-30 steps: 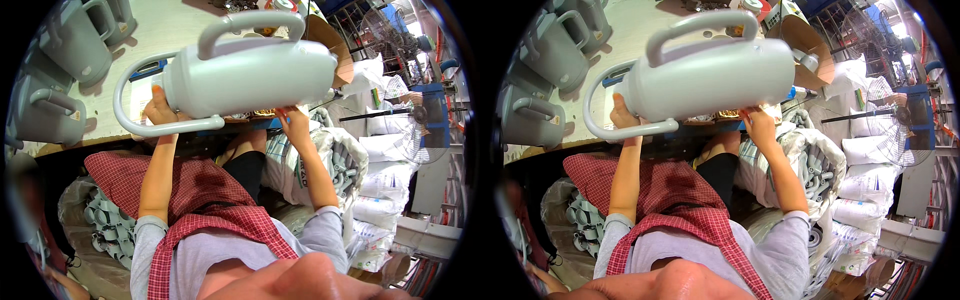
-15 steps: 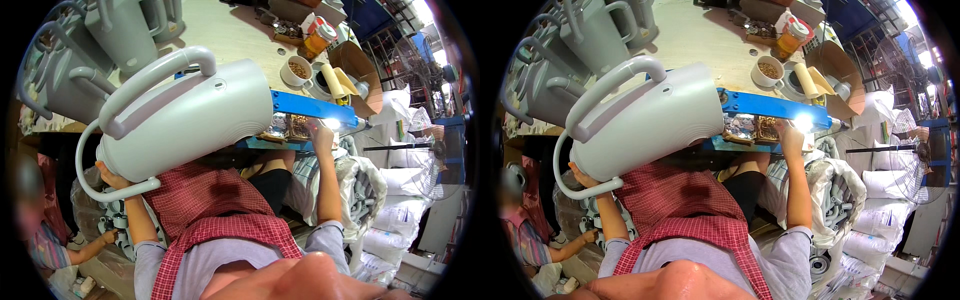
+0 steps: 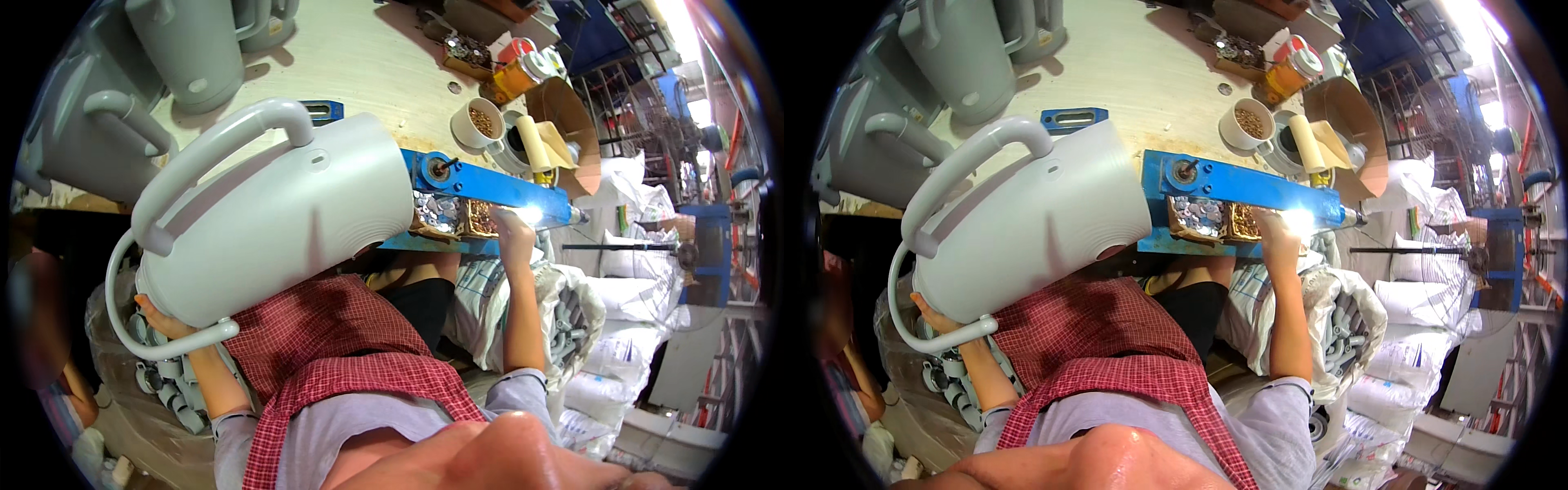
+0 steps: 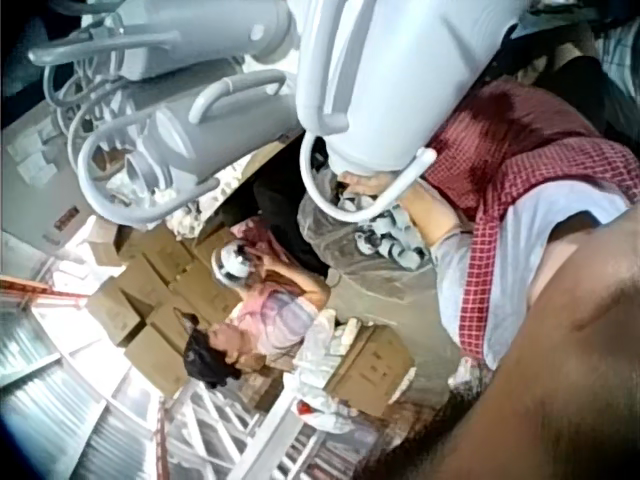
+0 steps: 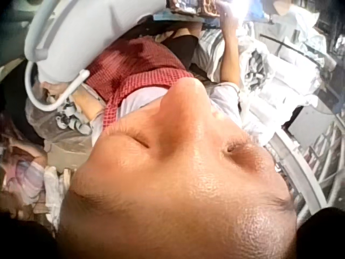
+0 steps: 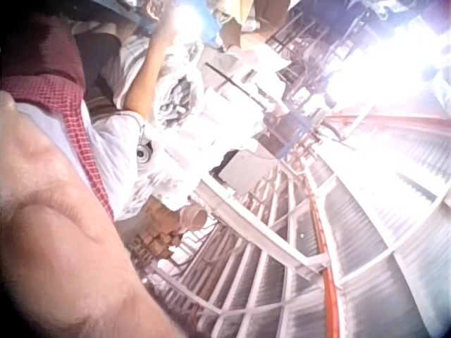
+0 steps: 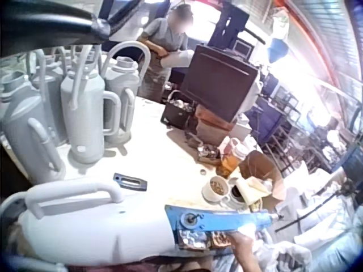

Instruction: The person assembles grey plastic kettles by inserting small metal components into the base and attaching a grey plastic lid. The person handles the kettle body, metal parts, and lids, repeating the process for multiple units in a workshop setting.

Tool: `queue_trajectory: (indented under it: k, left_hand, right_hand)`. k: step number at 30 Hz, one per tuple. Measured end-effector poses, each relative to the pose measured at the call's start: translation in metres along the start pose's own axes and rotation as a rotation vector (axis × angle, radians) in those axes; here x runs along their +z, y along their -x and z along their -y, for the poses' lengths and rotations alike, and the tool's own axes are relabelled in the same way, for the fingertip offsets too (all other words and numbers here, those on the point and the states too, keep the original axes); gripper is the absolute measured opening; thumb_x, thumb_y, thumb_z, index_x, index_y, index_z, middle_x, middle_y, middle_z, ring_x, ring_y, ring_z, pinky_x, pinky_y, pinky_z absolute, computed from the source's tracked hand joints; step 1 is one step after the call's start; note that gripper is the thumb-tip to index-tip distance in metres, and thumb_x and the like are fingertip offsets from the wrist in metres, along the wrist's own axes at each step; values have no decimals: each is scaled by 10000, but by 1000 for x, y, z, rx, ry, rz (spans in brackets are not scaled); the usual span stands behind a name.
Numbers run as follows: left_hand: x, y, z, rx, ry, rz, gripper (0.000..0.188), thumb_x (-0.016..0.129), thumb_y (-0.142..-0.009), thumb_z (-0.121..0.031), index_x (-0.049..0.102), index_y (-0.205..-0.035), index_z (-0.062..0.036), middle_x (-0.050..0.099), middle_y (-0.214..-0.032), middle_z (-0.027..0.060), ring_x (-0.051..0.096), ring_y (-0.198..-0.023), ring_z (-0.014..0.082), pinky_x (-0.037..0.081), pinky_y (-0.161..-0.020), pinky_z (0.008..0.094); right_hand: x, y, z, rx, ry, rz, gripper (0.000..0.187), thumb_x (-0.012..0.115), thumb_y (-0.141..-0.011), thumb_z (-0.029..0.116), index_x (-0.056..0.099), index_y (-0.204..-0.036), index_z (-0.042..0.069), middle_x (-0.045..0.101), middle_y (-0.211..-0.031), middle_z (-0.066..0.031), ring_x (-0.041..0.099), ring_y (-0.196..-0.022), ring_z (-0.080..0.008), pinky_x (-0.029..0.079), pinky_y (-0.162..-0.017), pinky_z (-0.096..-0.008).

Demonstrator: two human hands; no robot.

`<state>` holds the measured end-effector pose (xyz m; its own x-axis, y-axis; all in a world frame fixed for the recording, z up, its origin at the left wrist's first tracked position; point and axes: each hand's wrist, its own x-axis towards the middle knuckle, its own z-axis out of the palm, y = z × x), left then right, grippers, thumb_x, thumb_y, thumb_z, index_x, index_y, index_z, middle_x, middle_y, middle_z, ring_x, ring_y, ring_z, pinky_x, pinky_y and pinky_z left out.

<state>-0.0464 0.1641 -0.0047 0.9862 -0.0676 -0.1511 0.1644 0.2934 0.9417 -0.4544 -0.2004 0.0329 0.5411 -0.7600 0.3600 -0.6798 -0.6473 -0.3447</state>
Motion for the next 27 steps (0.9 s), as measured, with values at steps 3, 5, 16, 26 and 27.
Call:
queue_trajectory:
  k: [3,5,16,26,27]
  left_hand:
    - [-27,-19,20,141,-122,43,620,344,-1005,-513,560,-1193,37,621,-1159,160,623,-1041,228,531,-853,345]
    - [-18,-17,13,165,-125,36,633,357,-999,-529,591,-1132,44,641,-1108,169,636,-1004,219,538,-828,351]
    - [-19,-13,15,72,-84,92,636,384,-995,-509,560,-1176,74,646,-1105,187,671,-943,238,578,-753,337]
    - [16,3,-4,106,-107,60,673,339,-996,-530,554,-1210,70,631,-1152,187,655,-990,246,565,-813,361]
    - [16,4,-4,81,-102,71,677,331,-996,-532,544,-1229,67,621,-1178,186,647,-1015,251,558,-834,368]
  right_hand:
    - [-35,-20,72,-35,-261,-5,168,717,-759,-44,725,-919,6,693,-841,-114,666,-772,-206,511,-698,-291]
    - [-51,-39,98,-185,-315,-36,182,720,-755,-49,725,-927,11,670,-836,-113,651,-743,-202,507,-679,-288]
    - [-35,-123,122,-269,-493,318,87,702,-840,61,708,-870,-21,676,-773,-97,681,-622,-148,510,-552,-247]
    - [-37,-129,133,-111,-444,494,166,710,-833,137,708,-909,-10,693,-761,-100,661,-583,-136,510,-576,-248]
    - [-34,-125,128,-59,-526,471,176,716,-829,141,707,-915,-12,694,-769,-96,655,-585,-128,509,-584,-243]
